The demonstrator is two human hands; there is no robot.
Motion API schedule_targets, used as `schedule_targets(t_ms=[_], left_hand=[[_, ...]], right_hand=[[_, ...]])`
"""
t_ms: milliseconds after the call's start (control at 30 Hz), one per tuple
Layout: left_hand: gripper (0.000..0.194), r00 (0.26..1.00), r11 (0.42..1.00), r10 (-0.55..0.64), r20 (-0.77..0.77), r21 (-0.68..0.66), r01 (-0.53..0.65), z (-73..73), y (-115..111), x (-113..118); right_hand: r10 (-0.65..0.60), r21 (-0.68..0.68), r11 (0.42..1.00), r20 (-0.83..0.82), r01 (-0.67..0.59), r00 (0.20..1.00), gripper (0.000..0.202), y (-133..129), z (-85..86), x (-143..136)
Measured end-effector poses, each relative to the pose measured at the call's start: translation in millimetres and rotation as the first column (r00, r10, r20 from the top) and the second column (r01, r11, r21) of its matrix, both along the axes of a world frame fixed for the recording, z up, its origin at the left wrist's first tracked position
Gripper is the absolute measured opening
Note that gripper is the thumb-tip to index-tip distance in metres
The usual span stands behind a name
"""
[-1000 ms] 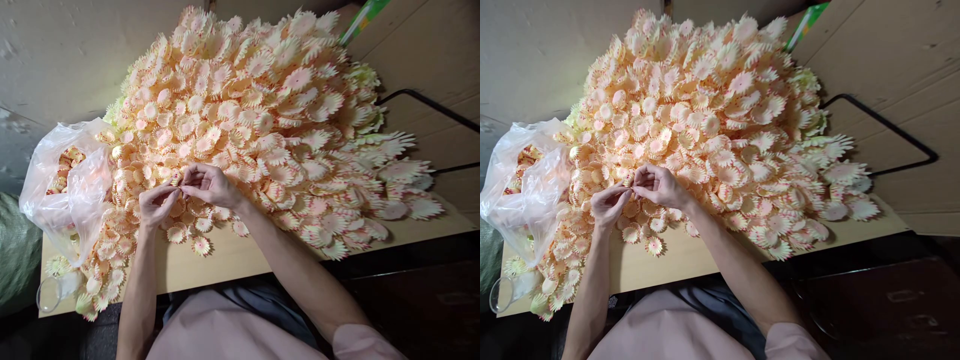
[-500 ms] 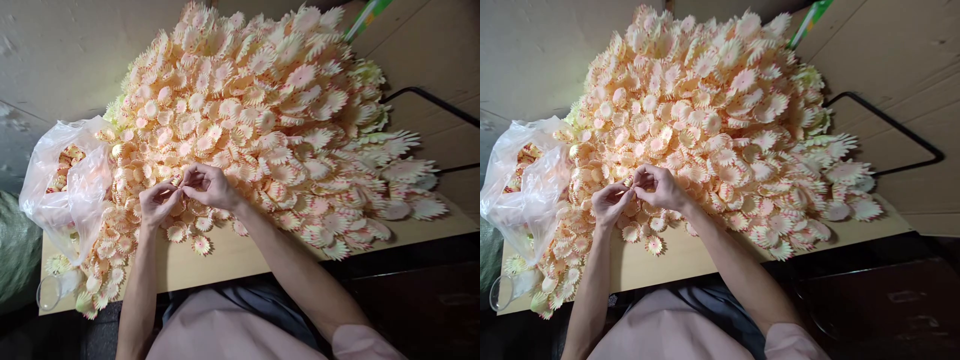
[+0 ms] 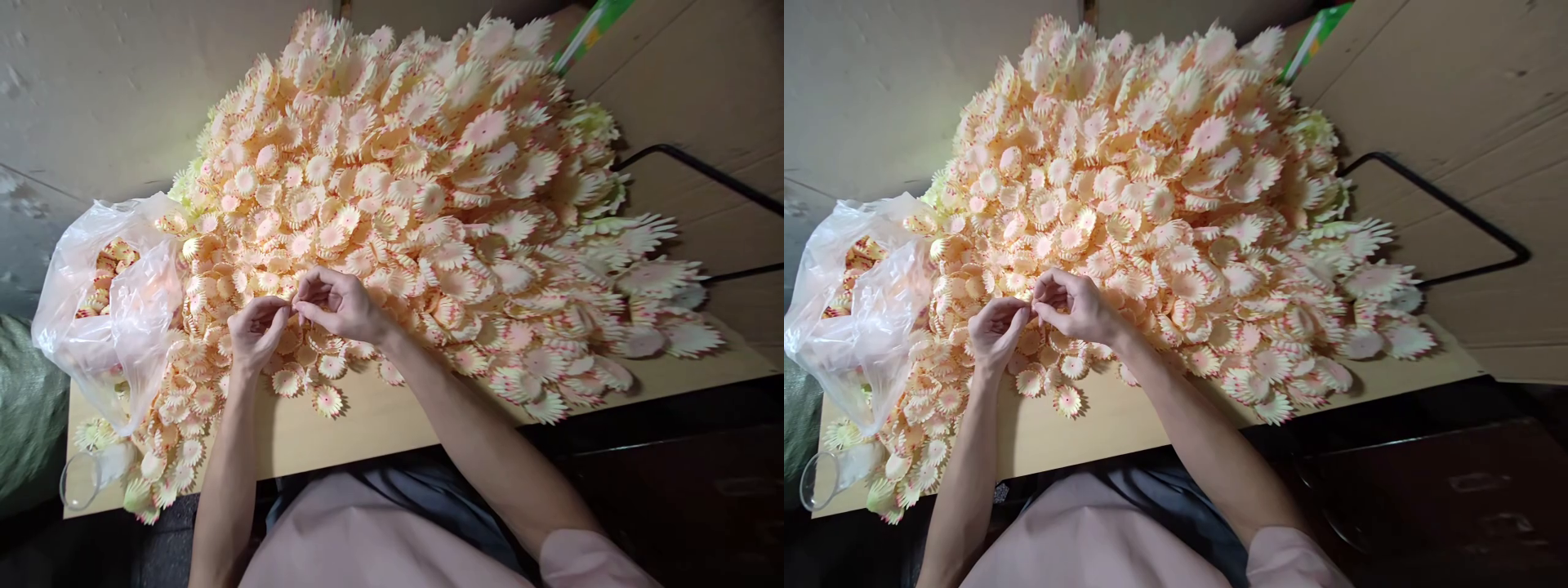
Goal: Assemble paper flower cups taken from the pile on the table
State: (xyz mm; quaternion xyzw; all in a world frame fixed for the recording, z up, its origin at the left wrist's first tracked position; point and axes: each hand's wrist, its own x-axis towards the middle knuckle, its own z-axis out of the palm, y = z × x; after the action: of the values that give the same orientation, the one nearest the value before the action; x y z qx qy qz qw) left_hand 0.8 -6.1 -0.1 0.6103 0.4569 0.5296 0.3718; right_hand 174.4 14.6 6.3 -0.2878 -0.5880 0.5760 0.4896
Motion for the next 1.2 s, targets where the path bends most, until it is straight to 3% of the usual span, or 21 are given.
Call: schedule_targets(t_ms=[1200], left_hand=[[0.012,1.0,0.995,0.001,-0.017,0.095,0.0,-2.1,1.2,-2.7]], right_hand=[[0.046,-0.001,0.999,-0.031,-0.046,0.998,0.017,1.1,-1.2,2.7]])
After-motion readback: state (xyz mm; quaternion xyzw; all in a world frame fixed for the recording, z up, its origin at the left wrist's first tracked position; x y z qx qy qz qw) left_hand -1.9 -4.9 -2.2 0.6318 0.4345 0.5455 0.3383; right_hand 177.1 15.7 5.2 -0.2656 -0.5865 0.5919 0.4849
